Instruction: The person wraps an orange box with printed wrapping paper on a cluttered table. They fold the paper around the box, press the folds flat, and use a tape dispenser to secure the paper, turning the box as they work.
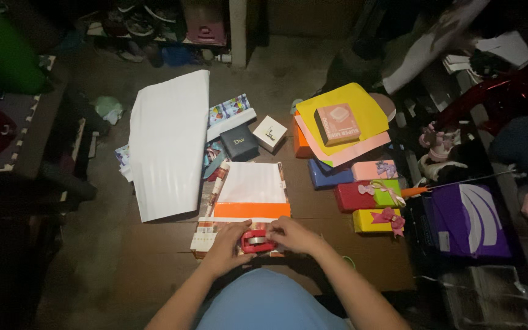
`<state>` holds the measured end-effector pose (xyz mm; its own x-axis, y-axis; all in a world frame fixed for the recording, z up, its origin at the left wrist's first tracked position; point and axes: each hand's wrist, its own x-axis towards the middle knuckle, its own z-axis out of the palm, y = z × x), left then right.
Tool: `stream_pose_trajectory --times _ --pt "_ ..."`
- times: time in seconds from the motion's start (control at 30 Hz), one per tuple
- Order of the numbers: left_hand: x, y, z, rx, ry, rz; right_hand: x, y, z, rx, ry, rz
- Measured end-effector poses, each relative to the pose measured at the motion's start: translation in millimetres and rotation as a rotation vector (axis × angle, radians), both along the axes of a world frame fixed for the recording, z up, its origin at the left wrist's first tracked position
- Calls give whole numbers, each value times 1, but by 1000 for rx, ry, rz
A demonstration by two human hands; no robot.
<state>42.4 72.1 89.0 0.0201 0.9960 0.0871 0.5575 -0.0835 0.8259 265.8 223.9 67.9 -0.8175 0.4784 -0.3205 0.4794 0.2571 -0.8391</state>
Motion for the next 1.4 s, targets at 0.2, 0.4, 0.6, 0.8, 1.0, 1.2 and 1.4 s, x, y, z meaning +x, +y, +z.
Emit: stream_pose_trajectory --times 0.2,0.4,0.6,0.8,1.0,1.2,1.4 --pt "-1 2 -4 42 12 -4 -16 21 -8 67 -151 151" --pt "0 1 -7 -31 0 5 -10 28 -1 77 22 229" --pt "-1 2 -10 39 28 -16 22 29 12 -237 -218 2" --pt "0 2 -8 8 51 -7 31 37 -21 -263 -68 14" --pt "1 1 -4 9 9 -13 31 35 -57 -56 -390 108" --pt "1 -1 -1 17 38 -16 22 38 -41 266 -141 -59" --pt "3 -1 3 36 27 -18 -64 21 -29 -380 324 -226"
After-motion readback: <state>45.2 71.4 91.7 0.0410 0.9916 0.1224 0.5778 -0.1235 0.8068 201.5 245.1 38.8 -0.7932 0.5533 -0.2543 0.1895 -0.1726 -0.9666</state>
